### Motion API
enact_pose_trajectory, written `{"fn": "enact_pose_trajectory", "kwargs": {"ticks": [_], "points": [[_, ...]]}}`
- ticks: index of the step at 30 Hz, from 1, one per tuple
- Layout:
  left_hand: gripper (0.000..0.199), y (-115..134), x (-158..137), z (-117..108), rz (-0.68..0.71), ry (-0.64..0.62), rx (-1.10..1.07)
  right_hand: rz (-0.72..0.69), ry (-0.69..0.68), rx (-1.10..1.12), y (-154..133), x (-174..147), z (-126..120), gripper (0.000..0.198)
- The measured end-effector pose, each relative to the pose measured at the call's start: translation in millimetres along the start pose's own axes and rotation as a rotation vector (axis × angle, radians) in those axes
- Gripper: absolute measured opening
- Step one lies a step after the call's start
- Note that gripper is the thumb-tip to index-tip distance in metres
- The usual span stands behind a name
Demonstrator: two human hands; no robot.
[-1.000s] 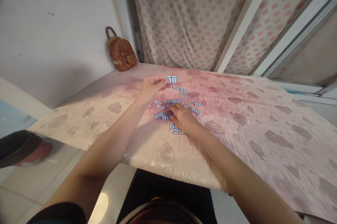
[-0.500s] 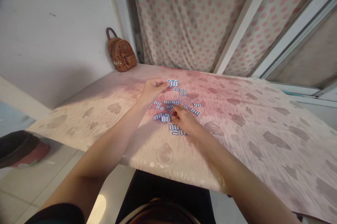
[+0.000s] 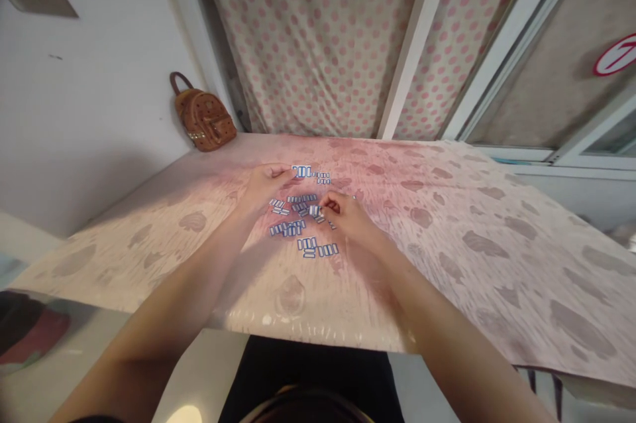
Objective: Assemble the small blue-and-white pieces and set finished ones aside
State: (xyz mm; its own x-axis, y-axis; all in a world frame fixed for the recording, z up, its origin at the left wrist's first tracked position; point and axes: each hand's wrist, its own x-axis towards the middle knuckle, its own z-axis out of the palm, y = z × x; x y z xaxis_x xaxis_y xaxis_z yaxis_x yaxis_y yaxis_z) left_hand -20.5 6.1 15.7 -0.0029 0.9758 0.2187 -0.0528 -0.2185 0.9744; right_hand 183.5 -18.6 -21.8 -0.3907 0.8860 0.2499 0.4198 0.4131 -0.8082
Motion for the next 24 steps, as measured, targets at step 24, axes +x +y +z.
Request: {"fn": "enact_pose_trajectory", "kwargs": {"ticks": [24], "points": [[0.009, -1, 4, -2, 0.065, -0.004, 0.016, -0.266, -0.179, -0.359, -32, -13, 42, 0.009]]}}
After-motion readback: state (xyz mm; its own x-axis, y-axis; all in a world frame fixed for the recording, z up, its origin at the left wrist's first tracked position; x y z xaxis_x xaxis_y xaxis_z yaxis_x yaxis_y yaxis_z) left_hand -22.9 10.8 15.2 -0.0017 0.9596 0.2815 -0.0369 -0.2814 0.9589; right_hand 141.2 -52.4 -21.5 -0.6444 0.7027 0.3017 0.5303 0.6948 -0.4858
